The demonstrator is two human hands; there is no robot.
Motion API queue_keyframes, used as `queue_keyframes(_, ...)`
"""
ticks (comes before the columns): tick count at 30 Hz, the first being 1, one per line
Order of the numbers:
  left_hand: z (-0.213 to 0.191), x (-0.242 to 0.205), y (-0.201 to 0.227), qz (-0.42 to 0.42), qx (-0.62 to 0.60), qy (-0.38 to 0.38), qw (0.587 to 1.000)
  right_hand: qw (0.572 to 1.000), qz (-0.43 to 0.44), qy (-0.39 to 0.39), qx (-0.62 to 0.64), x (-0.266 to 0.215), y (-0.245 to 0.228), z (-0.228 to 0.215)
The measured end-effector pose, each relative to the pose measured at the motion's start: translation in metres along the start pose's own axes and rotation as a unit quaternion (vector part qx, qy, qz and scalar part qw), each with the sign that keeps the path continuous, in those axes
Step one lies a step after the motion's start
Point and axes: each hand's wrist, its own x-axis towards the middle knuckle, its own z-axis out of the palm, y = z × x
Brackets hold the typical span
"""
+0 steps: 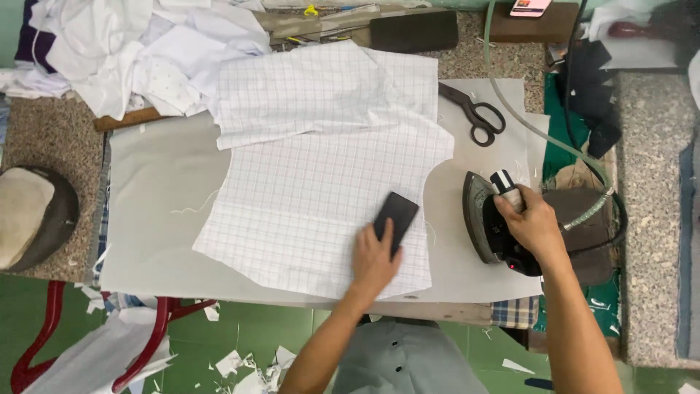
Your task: The person irons a piece of checkered fabric on a work table using a steam iron and a black pressing block. After ironing, the person uses large shears to trim the edges of the fabric.
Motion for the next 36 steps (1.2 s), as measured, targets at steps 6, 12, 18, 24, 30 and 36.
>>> queue_keyframes(6, 0.013, -0.001, 0.040, -0.009, -0.006, -0.064, 0.998, 0.991, 0.094, -0.090, 0.015, -0.011, -0.033, -0.017)
queue_keyframes(12, 0.008, 0.018, -0.071, -0.084, 0.061, 0.056, 0.993, 0.997, 0.040, -0.055, 0.043, 0.046, 0.037, 0.013)
queue_keyframes(18, -0.061, -0.070, -0.269, -0.358, 0.236, 0.159, 0.889, 0.985, -0.055, -0.017, -0.164, 0.043, -0.027, 0.014)
queue_keyframes(24, -0.126, -0.115, -0.294, -0.366, 0.196, 0.253, 0.874, 0.963, -0.113, -0.114, -0.215, -0.032, -0.215, 0.041)
queue_keyframes(30, -0.080, -0.035, -0.250, -0.087, 0.075, 0.126, 0.985, 0.901, -0.319, -0.164, -0.242, -0.018, -0.248, 0.163)
queue_keyframes(36, -0.074, -0.029, -0.300, -0.094, 0.068, 0.066, 0.991, 0.868, -0.323, -0.204, -0.317, -0.059, -0.295, 0.206)
